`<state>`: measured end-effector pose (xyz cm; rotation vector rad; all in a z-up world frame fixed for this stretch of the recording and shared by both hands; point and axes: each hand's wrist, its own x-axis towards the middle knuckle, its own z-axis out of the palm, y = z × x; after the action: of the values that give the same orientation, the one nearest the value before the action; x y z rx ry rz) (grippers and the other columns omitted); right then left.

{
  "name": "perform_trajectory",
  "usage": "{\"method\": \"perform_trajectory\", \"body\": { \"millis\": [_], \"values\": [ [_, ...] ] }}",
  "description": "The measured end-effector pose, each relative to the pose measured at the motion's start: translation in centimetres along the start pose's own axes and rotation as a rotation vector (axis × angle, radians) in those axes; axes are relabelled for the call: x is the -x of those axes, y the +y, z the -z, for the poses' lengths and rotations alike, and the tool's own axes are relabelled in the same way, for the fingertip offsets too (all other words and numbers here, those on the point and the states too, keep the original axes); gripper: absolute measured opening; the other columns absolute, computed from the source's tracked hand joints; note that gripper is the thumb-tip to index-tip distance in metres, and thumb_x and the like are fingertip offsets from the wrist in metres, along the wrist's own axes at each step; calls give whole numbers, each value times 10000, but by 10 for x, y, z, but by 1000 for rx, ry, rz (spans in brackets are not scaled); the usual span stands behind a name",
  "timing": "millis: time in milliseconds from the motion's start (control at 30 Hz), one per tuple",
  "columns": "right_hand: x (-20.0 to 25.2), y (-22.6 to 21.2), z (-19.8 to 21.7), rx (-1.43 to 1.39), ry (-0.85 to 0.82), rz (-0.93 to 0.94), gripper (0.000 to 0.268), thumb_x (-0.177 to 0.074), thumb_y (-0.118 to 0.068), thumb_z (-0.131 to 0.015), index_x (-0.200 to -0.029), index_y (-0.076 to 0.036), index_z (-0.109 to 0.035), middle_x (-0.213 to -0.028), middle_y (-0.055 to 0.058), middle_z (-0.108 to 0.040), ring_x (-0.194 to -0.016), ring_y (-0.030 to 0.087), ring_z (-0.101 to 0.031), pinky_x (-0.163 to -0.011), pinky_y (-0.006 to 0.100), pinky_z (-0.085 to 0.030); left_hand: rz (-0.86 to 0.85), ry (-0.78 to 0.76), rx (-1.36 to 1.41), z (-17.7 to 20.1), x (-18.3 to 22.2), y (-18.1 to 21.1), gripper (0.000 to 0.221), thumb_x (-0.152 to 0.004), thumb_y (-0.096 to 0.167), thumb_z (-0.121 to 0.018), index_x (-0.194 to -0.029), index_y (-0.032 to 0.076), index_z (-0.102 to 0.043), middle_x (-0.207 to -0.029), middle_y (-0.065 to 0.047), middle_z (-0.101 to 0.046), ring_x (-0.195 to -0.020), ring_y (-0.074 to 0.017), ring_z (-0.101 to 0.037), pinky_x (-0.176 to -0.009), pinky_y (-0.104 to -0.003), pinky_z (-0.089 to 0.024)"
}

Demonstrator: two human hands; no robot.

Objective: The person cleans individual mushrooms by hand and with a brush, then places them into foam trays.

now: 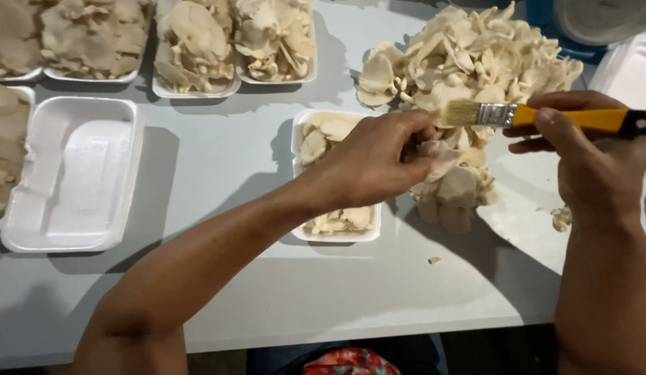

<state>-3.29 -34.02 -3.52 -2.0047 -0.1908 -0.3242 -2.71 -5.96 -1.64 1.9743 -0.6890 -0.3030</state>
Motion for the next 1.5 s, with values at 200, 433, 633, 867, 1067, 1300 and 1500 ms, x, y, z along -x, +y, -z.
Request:
{"method": "perform_trajectory", "body": {
  "millis": [200, 433, 633, 867, 1067, 1300, 1500],
  "values": [
    [0, 3, -1, 55, -29, 109, 226, -1205, -40, -596, -1326, 150, -605, -1109, 300, -659, -940, 371, -750, -775, 373, -654, -397, 279, -896, -61, 4, -20, 256, -906, 137, -769, -1137, 52, -698, -987, -177, -787, -942, -341, -750, -794, -439, -632],
    [2, 4, -2, 50, -47, 109, 208, -1211, -50, -595, -1314, 131, -598, -1110, 286, -662, -961, 353, -751, -794, 358, -649, -471, 103, -1238, -83, 7, -27, 546, -861, 276, -722, -1365, 170, -542, -1327, -149, -615, -1222, -308, -593, -984, -436, -548],
    [4, 17, -2, 16, -65, 69, 214, -1232, -76, -573, -1349, 103, -593, -1078, 267, -650, -984, 360, -736, -852, 383, -642, -587, 154, -1376, -99, 4, -36, 232, -908, 353, -668, -963, 169, -799, -1132, -31, -758, -1278, -378, -570, -1017, -546, -471],
    [-2, 43, 2, 94, -65, 98, 250, -1274, -65, -501, -1426, 120, -570, -1183, 306, -636, -1023, 407, -712, -867, 420, -607, -605, 338, -1008, -102, -2, -32, 94, -901, 126, -738, -811, 104, -724, -791, -82, -747, -957, -325, -702, -854, -452, -498],
    [-4, 48, 10, 44, -46, 71, 265, -1262, -102, -501, -1437, 85, -569, -1187, 284, -639, -1026, 382, -714, -864, 394, -608, -184, 50, -194, -56, 6, 20, 338, -963, 368, -441, -962, 75, -610, -639, -35, -576, -541, -194, -550, -538, -364, -491],
    [0, 25, 7, 30, 5, 78, 245, -1264, -116, -535, -1401, 81, -585, -1135, 253, -646, -990, 353, -725, -862, 399, -632, 107, -9, 528, -4, -3, 17, 234, -971, 179, -541, -1146, 34, -592, -1217, -253, -692, -781, -302, -803, -684, -406, -718],
    [3, 8, 6, -82, 35, 13, 244, -1208, -170, -558, -1348, 26, -597, -1131, 203, -661, -969, 323, -751, -828, 359, -654, -108, 178, 646, 30, -3, 11, 217, -956, 11, -656, -1166, 19, -707, -1138, -218, -770, -893, -255, -804, -836, -329, -718]
  ]
}}
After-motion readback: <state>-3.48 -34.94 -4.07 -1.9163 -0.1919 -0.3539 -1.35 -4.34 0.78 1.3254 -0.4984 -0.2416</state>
